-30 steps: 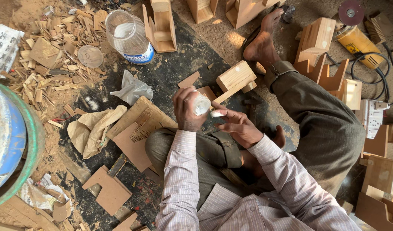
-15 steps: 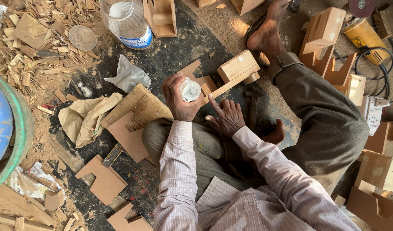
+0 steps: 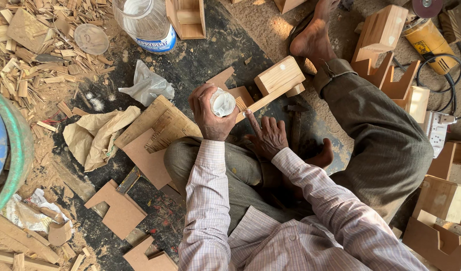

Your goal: The person sits on the workshop floor assembling small wooden parts. They apply glue from a small cup onto a wooden piece, fit the pieces together, and tap them with a hammer, working on several cut wooden components one at a time.

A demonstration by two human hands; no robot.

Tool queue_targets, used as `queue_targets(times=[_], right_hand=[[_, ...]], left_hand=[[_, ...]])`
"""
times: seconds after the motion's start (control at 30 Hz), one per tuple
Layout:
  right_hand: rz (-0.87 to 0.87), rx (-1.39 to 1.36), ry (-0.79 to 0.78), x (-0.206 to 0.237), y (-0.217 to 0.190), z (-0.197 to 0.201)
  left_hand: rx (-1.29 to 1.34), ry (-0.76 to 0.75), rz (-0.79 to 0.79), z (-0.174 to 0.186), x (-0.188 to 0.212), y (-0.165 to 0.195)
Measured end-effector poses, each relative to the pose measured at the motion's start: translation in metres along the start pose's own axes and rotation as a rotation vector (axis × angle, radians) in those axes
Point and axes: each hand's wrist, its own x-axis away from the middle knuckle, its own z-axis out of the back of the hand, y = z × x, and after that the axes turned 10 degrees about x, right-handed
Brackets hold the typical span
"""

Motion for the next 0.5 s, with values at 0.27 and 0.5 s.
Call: queue_targets(times=[0.27,0.5], right_hand=[[-0.026,-0.179,-0.006,0.001,0.004,-0.002],[-0.064,-0.358,-0.307,-0.012,-0.001,0.000]], left_hand=[[0.001,-0.003,0.002,-0.002,0.001,0.000],[0.014,-0.004,0.009,-0.003,0.001,-0.004]])
